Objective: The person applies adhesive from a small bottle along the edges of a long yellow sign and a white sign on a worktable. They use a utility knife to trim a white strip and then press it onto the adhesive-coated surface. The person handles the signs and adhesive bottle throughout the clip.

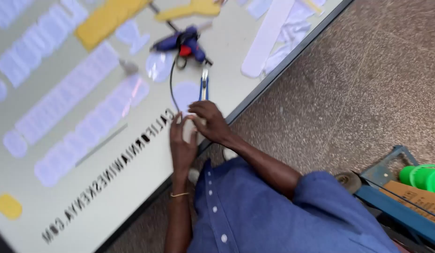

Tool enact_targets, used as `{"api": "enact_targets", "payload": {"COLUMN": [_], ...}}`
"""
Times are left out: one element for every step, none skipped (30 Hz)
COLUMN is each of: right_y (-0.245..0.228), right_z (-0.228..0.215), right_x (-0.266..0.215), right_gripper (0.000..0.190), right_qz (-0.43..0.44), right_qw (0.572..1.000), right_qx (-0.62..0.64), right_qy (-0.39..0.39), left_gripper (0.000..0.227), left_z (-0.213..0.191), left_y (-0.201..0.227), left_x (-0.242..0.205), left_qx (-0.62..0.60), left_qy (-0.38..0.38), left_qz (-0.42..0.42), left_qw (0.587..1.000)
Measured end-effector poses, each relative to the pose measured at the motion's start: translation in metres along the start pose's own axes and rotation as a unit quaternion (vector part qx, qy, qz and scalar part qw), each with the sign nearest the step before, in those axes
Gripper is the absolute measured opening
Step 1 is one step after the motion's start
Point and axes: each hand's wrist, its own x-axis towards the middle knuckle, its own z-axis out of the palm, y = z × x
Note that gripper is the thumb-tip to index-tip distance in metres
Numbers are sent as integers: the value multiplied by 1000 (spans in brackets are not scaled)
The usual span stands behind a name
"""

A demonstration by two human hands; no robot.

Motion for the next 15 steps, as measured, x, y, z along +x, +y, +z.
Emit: {"api": "enact_targets", "payload": {"right_y": [13, 27, 36, 45, 56, 67, 74, 82, 87, 94, 102, 109, 113, 116, 118], "right_z": [-22, -43, -65, -79, -94, -108, -111, -115, -114, -112, -109, -105, -106, -105, -101], "right_x": [6, 12, 3, -2, 0, 2, 3, 4, -3, -8, -12, -15, -13, -12, -13], "right_gripper": [24, 24, 27, 27, 26, 25, 25, 25, 24, 24, 25, 29, 29, 32, 35], "right_qz": [-4, 29, 70, 73, 79, 84, 81, 54, 34, 39, 15, -9, -10, -23, -37], "right_qw": [1000, 996, 989, 988, 981, 971, 970, 966, 960, 959, 955, 951, 950, 946, 943], "right_qx": [-7, -40, -71, -76, -99, -121, -126, -133, -139, -142, -135, -128, -128, -133, -134], "right_qy": [10, 68, 113, 109, 149, 188, 192, 215, 239, 244, 263, 281, 284, 294, 301], "left_gripper": [51, 42, 34, 34, 40, 48, 48, 53, 57, 57, 71, 85, 85, 85, 84], "left_z": [18, 36, 56, 86, 117, 148, 173, 199, 222, 232, 242, 251, 258, 264, 266], "left_y": [11, 22, 37, 33, 28, 24, 18, 13, 7, 9, 12, 14, 16, 17, 16], "left_x": [23, 45, 51, 64, 84, 104, 121, 138, 147, 154, 162, 171, 176, 180, 181], "left_qx": [-4, -83, -163, -169, -141, -113, -116, -77, -36, -36, 19, 74, 76, 106, 138], "left_qy": [-1, -42, -82, -84, -119, -153, -153, -153, -160, -166, -189, -210, -210, -210, -208], "left_qz": [12, -9, -46, -50, -33, -16, -10, 15, 37, 41, 41, 42, 45, 52, 55], "left_qw": [1000, 996, 982, 981, 982, 982, 981, 985, 986, 985, 981, 974, 974, 971, 967]}}
